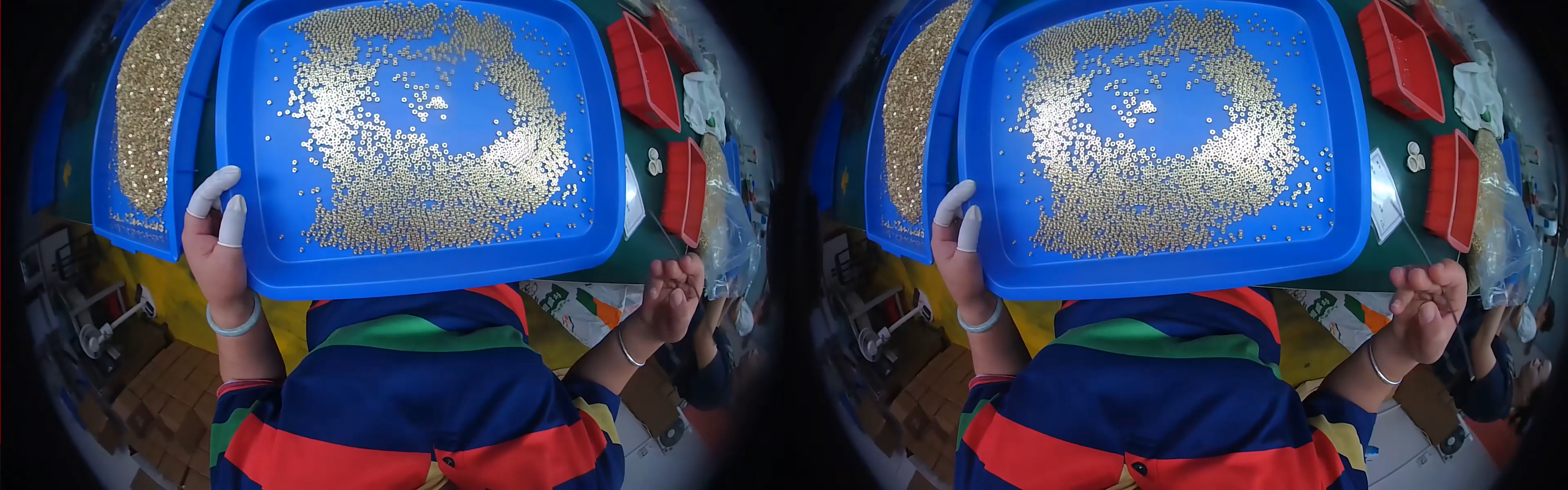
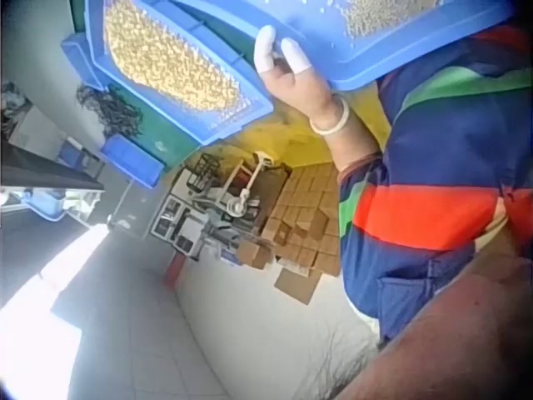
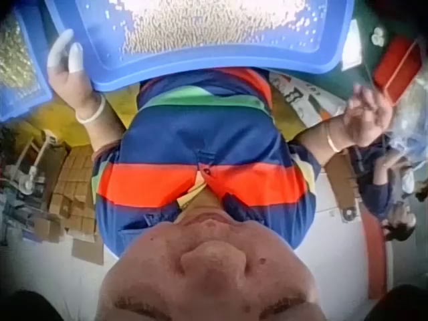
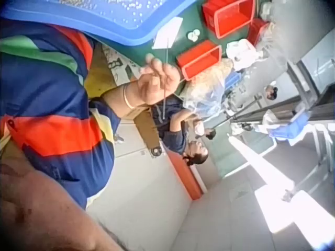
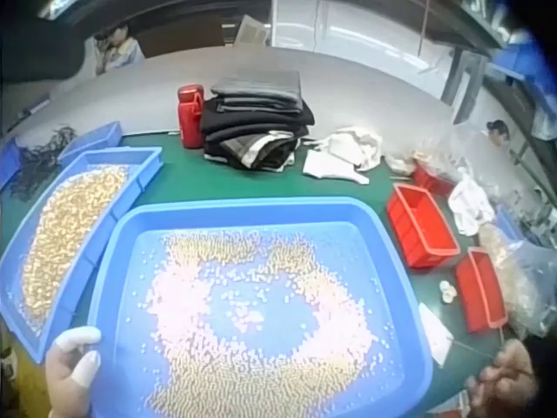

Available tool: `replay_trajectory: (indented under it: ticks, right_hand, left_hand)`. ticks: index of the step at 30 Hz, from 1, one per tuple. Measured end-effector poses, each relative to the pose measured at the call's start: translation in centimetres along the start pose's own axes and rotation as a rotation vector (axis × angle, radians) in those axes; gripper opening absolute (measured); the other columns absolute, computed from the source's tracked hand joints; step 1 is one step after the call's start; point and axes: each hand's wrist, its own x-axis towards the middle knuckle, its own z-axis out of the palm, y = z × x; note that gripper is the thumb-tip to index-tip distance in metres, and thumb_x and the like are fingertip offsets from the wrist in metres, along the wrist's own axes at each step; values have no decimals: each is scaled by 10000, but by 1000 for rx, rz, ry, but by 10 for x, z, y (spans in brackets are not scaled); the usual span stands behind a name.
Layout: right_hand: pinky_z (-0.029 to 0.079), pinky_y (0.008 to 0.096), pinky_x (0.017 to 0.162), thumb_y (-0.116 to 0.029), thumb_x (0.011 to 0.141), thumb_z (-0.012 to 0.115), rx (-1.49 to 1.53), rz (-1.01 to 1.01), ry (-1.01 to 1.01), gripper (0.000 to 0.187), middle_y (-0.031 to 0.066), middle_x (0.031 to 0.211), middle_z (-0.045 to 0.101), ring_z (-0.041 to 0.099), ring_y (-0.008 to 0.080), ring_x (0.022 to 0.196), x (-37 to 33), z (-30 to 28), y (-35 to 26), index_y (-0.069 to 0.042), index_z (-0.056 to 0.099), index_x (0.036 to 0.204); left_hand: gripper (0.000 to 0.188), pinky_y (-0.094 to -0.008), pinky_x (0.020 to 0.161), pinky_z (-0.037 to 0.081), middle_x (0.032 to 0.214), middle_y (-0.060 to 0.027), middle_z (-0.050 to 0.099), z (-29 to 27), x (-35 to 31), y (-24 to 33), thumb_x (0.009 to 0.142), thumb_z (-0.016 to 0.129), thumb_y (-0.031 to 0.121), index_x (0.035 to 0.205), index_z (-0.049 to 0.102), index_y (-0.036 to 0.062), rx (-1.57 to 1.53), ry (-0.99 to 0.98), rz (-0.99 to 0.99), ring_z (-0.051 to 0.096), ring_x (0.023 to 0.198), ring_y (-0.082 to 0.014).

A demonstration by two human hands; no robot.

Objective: Inspecting and sorting small gold-colored beads on a workstation tray using a needle tool.

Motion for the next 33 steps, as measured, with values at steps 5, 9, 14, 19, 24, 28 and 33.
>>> replay_trajectory:
  ticks: [5,9,14,19,24,28,33]
  right_hand:
    - [511,238,563,-153,928,452,227,-48,-158,239,189,840,630,613,207,672,19,38,15,43,498,1056]
    - [484,245,563,-178,912,495,163,-27,-133,188,134,699,624,591,192,649,24,87,21,-8,554,968]
    - [489,293,624,-118,857,536,-73,14,-203,125,136,739,642,617,219,691,23,122,21,-13,603,863]
    - [491,304,668,-65,817,544,-239,63,-303,104,140,788,657,638,242,746,21,135,23,0,622,842]
    - [491,305,671,-32,800,541,-295,70,-335,105,134,804,662,636,241,741,19,141,23,4,628,847]
    - [489,308,665,-13,788,545,-342,44,-375,112,120,811,664,629,236,728,20,145,26,0,635,854]
    - [485,304,653,-3,778,548,-401,19,-411,128,109,814,663,621,230,714,21,145,29,-4,637,869]
  left_hand:
    - [290,-211,834,395,1045,-47,575,-4,-2,-6,849,516,-47,1137,553,-29,-6,-5,24,510,904,-80]
    - [290,-219,840,401,1057,-57,578,-5,-3,-9,849,518,-46,1136,554,-30,-13,0,34,518,918,-89]
    - [287,-225,845,406,1067,-68,582,-7,-6,-8,851,525,-39,1136,556,-32,-27,2,-10,526,933,-99]
    - [283,-220,838,407,1059,-66,584,-6,-10,-7,854,529,-34,1135,557,-33,-44,1,16,527,928,-98]
    - [277,-218,830,410,1054,-64,588,-9,-13,-7,858,527,-30,1133,559,-35,-15,5,39,530,924,-96]
    - [276,-218,825,411,1052,-63,590,-12,-15,-8,860,527,-28,1134,559,-35,-19,10,24,531,918,-95]
    - [274,-216,820,411,1051,-61,590,-12,-15,-9,862,530,-23,1135,560,-33,-22,15,34,530,912,-92]
